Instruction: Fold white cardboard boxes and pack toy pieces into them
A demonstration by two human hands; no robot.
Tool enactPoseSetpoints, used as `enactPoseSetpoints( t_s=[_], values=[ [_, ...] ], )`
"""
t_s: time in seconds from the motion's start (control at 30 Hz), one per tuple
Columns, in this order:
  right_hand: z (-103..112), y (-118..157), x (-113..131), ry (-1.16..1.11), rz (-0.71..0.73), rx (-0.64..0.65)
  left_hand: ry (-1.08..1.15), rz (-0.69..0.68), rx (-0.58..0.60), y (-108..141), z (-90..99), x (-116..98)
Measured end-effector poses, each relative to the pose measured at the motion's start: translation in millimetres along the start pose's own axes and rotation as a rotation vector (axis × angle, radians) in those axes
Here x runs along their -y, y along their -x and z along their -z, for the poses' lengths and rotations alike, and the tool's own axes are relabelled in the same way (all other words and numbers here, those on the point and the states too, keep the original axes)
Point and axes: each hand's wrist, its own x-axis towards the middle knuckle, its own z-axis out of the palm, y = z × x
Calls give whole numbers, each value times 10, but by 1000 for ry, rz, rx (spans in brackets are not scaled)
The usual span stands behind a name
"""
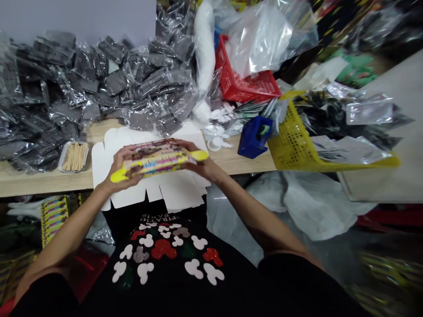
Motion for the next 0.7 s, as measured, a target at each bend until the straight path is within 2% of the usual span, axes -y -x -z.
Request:
enactPoseSetpoints(
  t_s=[0.07, 0.1, 0.17, 0.23, 0.33, 0.4, 0.5, 0.6, 0.7],
  values=[
    [82, -188, 191, -60, -123, -76, 229, 175, -238, -171, -44, -108],
    [142, -296, 295, -15, -160, -116, 319, 282, -341, -264, -60, -150],
    [286, -531, 515, 232, -162, -179, 432, 457, -462, -449, -77, -201],
    [429, -768, 735, 565, -122, -159, 475, 548, -478, -595, -77, -220],
    [559, -1059, 990, 847, -105, 27, 473, 576, -457, -689, -59, -234],
    [573, -1177, 1070, 836, -133, 111, 467, 582, -473, -682, -49, -249],
    [523, -1219, 1085, 739, -174, 127, 476, 590, -496, -644, -54, -282],
    [438, -1105, 1078, 779, -161, 110, 489, 578, -506, -628, -92, -307],
    [347, -878, 1090, 845, -121, 110, 511, 569, -525, -613, -140, -298]
  ],
)
